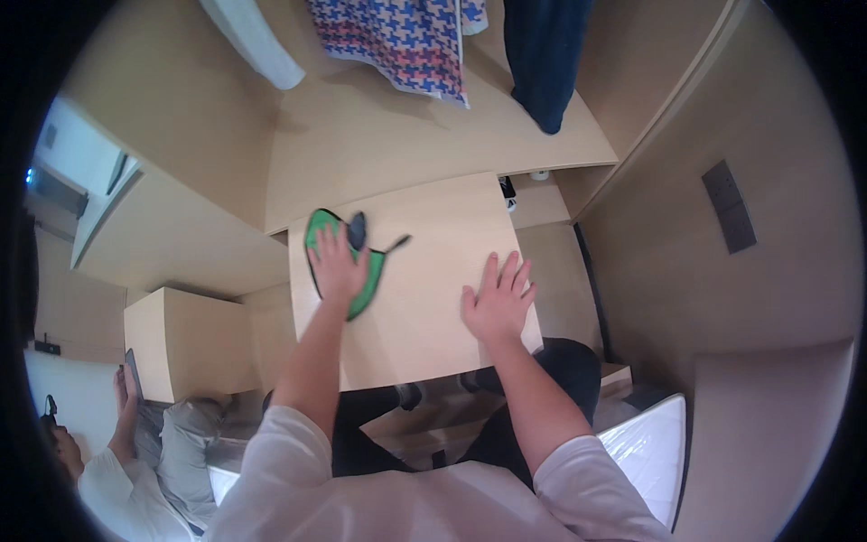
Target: The person wipes a light-colored wooden shelf by hand using a green cloth, rubbing the surface repeatedly in circular and linear motions.
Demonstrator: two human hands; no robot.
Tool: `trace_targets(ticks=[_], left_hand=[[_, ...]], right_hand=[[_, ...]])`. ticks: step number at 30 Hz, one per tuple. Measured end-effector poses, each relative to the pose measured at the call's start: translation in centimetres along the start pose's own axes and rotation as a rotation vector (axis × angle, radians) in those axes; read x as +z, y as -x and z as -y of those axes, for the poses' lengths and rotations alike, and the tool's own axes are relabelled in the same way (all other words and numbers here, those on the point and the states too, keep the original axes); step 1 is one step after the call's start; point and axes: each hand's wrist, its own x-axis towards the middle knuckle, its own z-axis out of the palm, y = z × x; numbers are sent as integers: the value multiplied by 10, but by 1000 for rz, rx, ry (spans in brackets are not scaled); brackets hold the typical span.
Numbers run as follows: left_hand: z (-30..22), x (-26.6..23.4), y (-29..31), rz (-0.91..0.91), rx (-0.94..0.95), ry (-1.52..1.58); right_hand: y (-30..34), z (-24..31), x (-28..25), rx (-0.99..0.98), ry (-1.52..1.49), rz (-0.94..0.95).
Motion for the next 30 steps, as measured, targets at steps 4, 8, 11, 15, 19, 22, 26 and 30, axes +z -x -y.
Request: trace_targets(ticks=[4,8,11,15,19,22,26,30], left_hand=[[-34,-28,91,48,104,84],[-45,-43,176,50,170,169],[-49,-49,216,95,173,162],[-51,-52,224,150,169,116],[-62,-45,181,142,213,127],[-61,-37,128,125,192,81],[-81,-11,36,121,150,23],[-100,15,-47,71,152,-6]], right_hand=[[-4,5,-3,30,13,-15],[-2,6,2,45,18,-33],[2,9,-1,79,-8,-1],[8,13,3,124,-18,-1],[-2,3,9,232,-33,-135],[-6,14,-3,274,-63,-65],[-9,3,0,289,-83,-76],[-8,2,2,292,-77,-104]])
